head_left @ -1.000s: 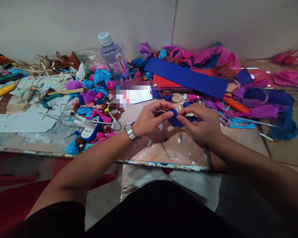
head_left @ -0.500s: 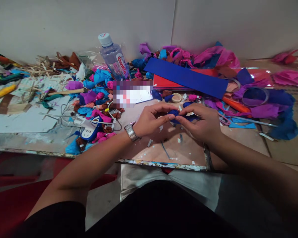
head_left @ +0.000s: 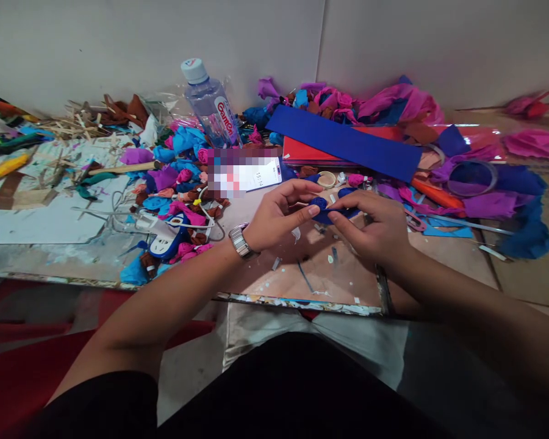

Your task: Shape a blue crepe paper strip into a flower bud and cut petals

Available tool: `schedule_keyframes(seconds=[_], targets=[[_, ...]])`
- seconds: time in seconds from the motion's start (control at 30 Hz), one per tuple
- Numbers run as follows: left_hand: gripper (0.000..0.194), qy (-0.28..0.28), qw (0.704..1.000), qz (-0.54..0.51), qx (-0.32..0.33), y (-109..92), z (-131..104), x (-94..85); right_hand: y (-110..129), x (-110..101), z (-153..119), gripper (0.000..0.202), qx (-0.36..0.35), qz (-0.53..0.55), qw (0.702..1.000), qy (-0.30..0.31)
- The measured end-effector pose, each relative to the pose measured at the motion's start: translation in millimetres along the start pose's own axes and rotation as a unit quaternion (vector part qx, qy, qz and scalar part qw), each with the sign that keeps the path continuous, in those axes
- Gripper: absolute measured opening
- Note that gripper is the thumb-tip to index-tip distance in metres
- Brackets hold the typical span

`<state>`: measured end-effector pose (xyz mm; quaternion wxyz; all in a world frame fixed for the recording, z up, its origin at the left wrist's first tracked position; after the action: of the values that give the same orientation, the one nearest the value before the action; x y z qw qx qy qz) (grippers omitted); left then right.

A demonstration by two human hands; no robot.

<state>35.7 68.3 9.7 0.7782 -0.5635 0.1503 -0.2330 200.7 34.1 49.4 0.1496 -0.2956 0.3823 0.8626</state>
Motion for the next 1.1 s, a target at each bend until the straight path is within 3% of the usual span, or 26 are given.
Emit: schedule_keyframes(seconds=[0.17, 0.53, 0.93, 1.1], targets=[[0.032, 0.034, 0.999, 0.008, -0.002, -2.6, -0.9, 7.6, -1.1, -0.3, 1.1, 0.003, 0.014, 0.016, 1.0, 0.003], [0.033, 0.034, 0.995, 0.093, 0.031, -7.1, 0.0, 4.1, 0.3, 3.8, -1.1, 0.003, -0.007, 0.004, 1.0, 0.008], [0.037, 0.013, 0.999, 0.033, 0.01, -4.4, 0.1, 1.2, 3.5, -0.9, -0.1, 0.004, -0.009, 0.004, 1.0, 0.001], [0.034, 0.031, 0.999, 0.028, 0.005, -2.7, -0.2, 4.0, 2.7, -0.6, 0.8, 0.006, -0.007, 0.003, 1.0, 0.002]])
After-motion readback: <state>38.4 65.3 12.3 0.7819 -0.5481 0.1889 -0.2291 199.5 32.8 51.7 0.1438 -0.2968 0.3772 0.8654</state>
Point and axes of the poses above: each hand's wrist, its own z-axis towards the middle knuckle, its own x-axis out of the palm, y = z × x, the point moved 9 cm from there along z, towards the middle knuckle, and after that the axes turned 8 degrees about y, right-handed, at the moved point
